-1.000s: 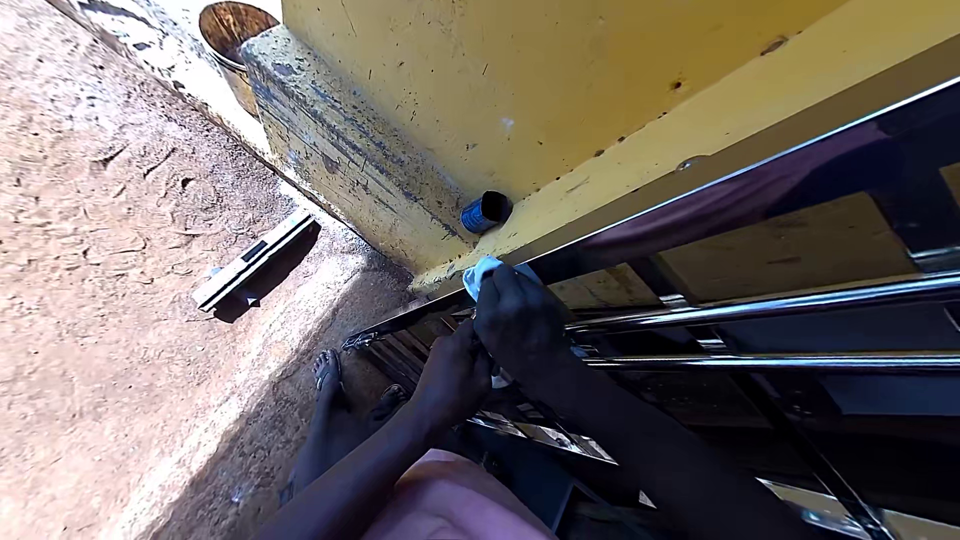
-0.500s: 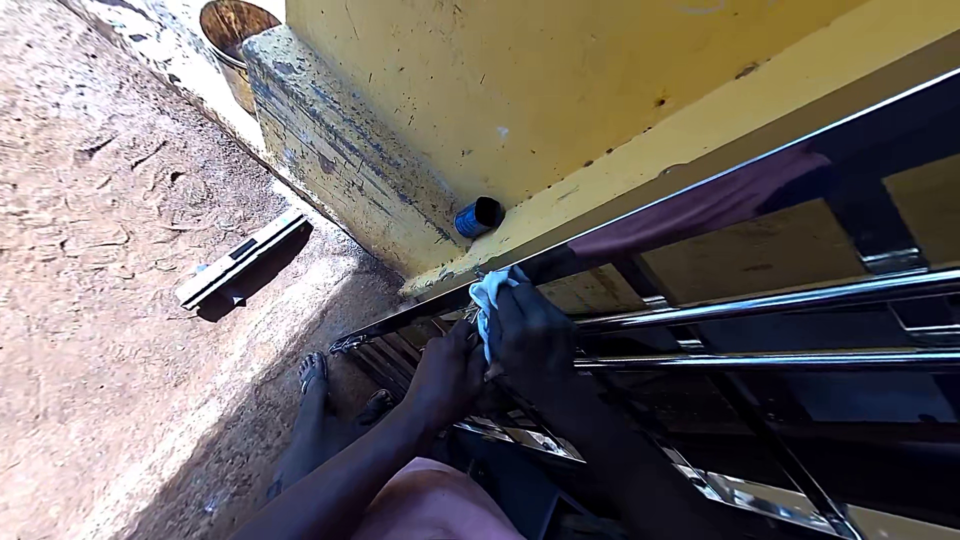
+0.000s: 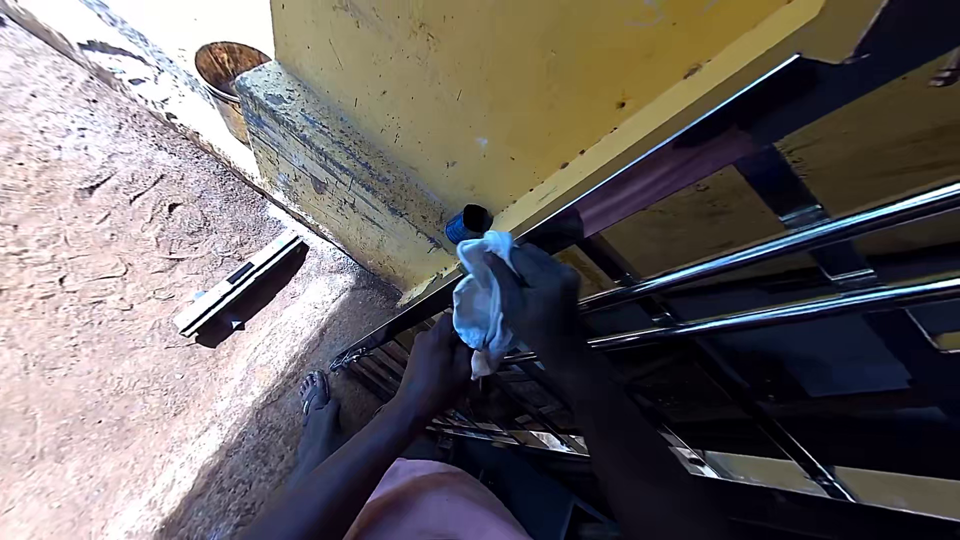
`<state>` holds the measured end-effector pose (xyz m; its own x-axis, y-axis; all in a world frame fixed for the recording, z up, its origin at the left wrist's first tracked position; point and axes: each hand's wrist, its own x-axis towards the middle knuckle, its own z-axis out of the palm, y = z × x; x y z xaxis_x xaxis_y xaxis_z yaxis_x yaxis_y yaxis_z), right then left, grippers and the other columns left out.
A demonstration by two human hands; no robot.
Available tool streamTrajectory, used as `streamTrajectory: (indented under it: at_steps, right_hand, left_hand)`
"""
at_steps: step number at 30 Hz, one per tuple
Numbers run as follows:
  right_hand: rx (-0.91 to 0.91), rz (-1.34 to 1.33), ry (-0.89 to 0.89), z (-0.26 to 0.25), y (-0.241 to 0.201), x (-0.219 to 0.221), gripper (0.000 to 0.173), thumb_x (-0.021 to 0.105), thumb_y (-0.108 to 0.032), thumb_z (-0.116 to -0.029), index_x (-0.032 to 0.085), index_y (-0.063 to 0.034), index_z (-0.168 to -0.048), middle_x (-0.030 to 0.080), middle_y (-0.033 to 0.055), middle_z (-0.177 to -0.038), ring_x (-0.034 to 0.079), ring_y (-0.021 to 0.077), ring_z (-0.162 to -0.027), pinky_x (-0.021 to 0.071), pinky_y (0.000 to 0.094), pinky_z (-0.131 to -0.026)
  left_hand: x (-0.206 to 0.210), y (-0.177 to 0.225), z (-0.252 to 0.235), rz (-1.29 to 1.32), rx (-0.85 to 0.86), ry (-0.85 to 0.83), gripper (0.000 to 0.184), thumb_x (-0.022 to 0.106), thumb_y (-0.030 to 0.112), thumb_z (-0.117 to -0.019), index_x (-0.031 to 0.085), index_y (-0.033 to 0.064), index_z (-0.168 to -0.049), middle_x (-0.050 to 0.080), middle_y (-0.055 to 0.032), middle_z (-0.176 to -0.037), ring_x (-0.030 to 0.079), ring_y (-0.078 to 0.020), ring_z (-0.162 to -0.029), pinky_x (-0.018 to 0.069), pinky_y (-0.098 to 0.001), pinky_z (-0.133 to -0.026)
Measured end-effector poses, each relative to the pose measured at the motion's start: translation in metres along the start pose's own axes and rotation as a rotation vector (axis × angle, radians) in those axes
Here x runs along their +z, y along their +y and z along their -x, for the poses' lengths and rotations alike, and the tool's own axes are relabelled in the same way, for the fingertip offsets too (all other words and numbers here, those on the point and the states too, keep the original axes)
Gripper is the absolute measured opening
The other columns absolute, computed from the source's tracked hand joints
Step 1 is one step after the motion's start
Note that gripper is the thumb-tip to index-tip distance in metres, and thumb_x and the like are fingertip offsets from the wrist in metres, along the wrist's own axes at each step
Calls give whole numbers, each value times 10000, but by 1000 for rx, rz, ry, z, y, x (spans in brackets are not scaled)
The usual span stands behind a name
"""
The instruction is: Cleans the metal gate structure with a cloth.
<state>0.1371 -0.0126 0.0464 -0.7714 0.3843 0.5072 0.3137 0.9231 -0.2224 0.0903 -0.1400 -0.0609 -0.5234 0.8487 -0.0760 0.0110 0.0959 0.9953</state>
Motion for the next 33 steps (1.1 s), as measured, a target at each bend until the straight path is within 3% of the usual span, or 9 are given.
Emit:
streamTrajectory:
  at_steps: [3,8,13,18,22,25,29,31,33]
  right_hand:
    - [100,35,169,39,14,-39,294,642,-193,-980,637,-23,-741,563,31,-699,547,68,-605,473,213,-545]
    - [-19,271,-86,62,8,7,222,610,-161,-922,767,-27,-1002,690,153,-966,680,304,-857,568,441,-683]
    - [-135,439,-169,37,-2,31,95,672,-51,-829,673,21,-768,632,152,-752,669,305,-656,536,408,-505]
    - [-47,341,-459,-2,-35,51,88,666,-50,-904,706,27,-893,659,187,-917,677,334,-761,545,457,-571]
    - [-122,-277,-192,29,-6,41,142,672,-120,-933,728,-13,-858,657,88,-805,652,179,-700,572,323,-609]
    - [58,-577,-57,82,12,-9,208,649,-197,-987,704,-46,-853,666,30,-836,649,65,-778,581,228,-696]
    - [458,-566,270,122,22,-64,174,607,-262,-1022,768,-199,-1041,752,-106,-961,705,11,-864,611,223,-777]
    - [518,-445,373,118,22,-73,169,596,-222,-1019,746,-149,-1048,730,-97,-984,694,15,-898,605,223,-803]
    - [429,-168,245,112,18,-64,217,569,-183,-994,725,-33,-971,682,15,-1031,660,66,-967,579,242,-846]
  left_hand:
    - [1,6,2,-37,-84,-40,207,532,253,-1007,630,71,-1007,594,-6,-687,604,-128,-620,527,-353,-621]
    - [11,-2,6,5,-49,-95,202,506,219,-984,629,76,-1056,617,0,-714,619,-107,-645,536,-332,-633]
    - [12,-1,6,18,-19,-55,159,511,189,-962,623,83,-1001,595,23,-680,598,-83,-608,519,-298,-604]
    - [9,4,6,-15,-4,-22,120,582,179,-939,659,91,-964,642,32,-747,634,-54,-690,551,-283,-680]
    - [8,-3,5,-16,92,46,132,601,155,-913,694,86,-975,694,35,-829,671,-18,-813,568,-265,-774]
    - [15,-5,7,-13,80,-44,223,582,175,-949,675,28,-1088,718,-28,-885,699,-85,-855,586,-326,-812]
    - [31,-5,9,-3,-6,-185,328,501,308,-1051,619,6,-1103,626,-35,-736,617,-128,-642,544,-328,-646]
    - [34,-8,9,-9,21,-175,314,506,318,-1051,612,23,-1072,587,-8,-692,581,-102,-593,521,-299,-602]
    - [35,-9,10,-27,48,-159,305,519,318,-1049,615,28,-1060,591,4,-685,577,-86,-586,517,-281,-597]
